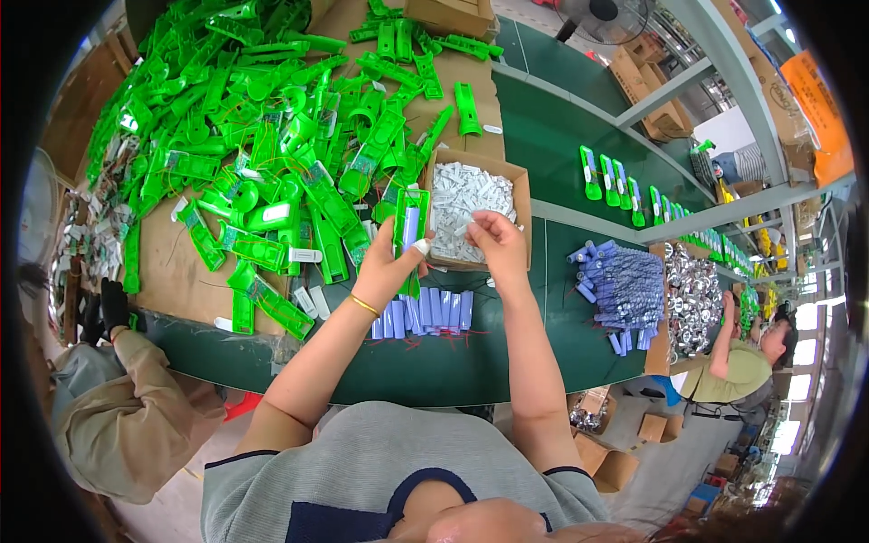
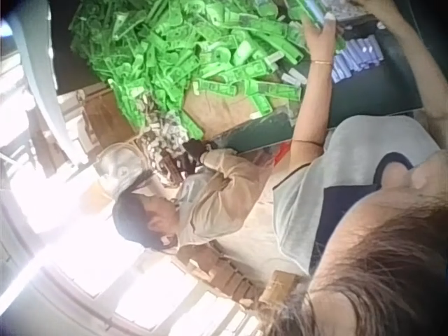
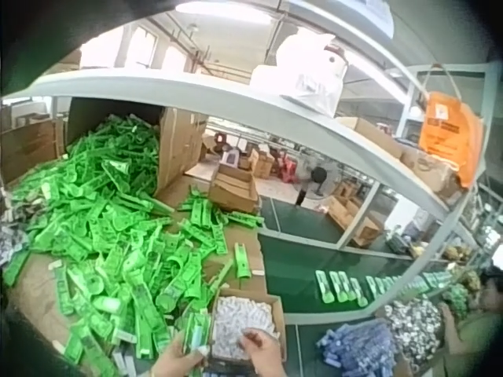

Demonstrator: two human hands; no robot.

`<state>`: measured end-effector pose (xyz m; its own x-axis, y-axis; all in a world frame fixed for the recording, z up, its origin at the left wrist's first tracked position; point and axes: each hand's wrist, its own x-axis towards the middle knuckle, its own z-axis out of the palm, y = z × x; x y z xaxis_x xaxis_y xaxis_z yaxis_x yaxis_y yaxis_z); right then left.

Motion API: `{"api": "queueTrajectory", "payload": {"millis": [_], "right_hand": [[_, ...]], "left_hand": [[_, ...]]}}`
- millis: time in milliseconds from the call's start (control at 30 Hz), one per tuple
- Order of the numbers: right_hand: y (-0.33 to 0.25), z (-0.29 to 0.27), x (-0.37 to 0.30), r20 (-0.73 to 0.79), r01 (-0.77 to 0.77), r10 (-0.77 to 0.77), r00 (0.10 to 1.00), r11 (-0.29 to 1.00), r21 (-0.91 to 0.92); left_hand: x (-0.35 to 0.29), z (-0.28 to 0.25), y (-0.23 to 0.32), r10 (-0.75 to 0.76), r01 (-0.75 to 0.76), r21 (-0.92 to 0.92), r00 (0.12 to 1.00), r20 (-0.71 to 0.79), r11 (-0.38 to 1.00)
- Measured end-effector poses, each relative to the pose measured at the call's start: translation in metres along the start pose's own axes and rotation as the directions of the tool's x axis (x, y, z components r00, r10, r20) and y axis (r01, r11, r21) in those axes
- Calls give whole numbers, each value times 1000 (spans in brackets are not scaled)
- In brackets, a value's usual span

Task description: Assembling batteries and internal components into green flashlight housings on a production line.

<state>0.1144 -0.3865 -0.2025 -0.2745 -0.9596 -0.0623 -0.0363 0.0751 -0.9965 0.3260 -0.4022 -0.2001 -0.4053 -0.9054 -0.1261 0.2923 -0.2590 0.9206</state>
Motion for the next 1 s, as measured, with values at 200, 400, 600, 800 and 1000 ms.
{"api": "queueTrajectory", "payload": {"millis": [200,400,600,800,1000], "right_hand": [[-38,24,-38,169,427,-423,890,904,14],[-55,51,-68,279,587,-537,796,798,-136],[-64,74,-89,255,570,-511,821,765,-299],[-66,83,-90,356,557,-440,824,744,-369],[-47,73,-86,207,374,-359,910,927,-38]], "left_hand": [[-16,-6,11,-90,116,-251,990,112,961],[-41,-20,24,-23,94,-373,981,191,923],[-55,-42,23,14,77,-391,975,223,917],[-56,-53,22,-24,123,-421,972,233,899],[-48,-31,19,-25,85,-250,972,233,965]]}}
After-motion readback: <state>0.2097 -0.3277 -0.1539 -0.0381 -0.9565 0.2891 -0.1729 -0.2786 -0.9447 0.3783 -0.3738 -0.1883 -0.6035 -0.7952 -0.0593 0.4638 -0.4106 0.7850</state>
